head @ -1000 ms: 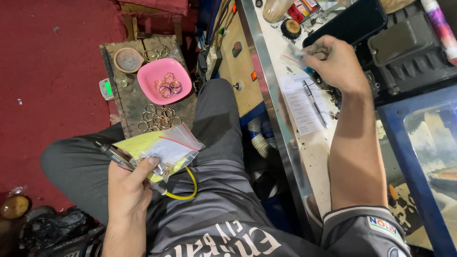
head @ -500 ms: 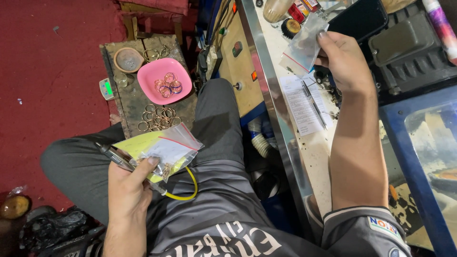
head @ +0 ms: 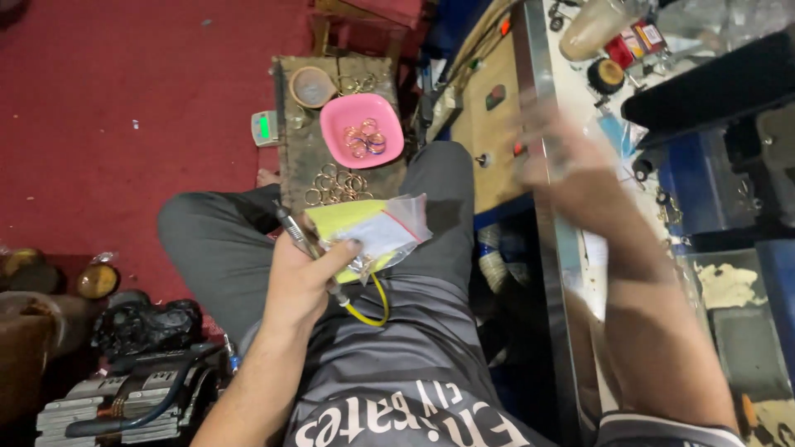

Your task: A person uses a pneumatic tool to work on a ring at a jewelry workbench and then handles several small bags of jewelry.

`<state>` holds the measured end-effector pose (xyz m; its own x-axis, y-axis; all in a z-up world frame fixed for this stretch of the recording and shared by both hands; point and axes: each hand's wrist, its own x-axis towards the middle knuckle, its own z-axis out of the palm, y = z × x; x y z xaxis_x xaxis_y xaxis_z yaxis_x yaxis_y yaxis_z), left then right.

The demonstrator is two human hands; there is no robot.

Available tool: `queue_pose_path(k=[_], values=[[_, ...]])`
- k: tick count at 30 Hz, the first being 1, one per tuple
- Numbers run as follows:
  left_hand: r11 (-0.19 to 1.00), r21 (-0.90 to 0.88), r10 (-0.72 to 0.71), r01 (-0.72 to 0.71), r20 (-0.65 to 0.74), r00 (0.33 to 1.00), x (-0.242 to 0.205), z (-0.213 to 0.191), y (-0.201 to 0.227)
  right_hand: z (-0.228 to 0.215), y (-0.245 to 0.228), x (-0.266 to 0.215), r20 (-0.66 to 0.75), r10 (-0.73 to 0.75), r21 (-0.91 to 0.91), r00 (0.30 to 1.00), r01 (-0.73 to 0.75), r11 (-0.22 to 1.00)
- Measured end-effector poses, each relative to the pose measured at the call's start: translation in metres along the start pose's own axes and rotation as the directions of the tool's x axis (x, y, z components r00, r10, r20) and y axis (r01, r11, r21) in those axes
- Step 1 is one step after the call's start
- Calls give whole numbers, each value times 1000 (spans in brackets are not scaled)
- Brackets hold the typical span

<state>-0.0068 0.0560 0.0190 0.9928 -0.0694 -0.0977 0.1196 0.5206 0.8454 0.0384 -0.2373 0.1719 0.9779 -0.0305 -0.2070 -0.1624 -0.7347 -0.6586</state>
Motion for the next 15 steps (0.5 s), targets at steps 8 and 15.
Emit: queue_pose_path(k=[8, 15], values=[[996, -29, 88, -90, -76, 993, 5, 16, 11, 140, 7, 10, 350, -364, 538, 863, 133, 832], [995, -88, 35, -38, -35, 999, 25, 3, 0, 138, -2, 31, 298, -107, 259, 949, 28, 965]])
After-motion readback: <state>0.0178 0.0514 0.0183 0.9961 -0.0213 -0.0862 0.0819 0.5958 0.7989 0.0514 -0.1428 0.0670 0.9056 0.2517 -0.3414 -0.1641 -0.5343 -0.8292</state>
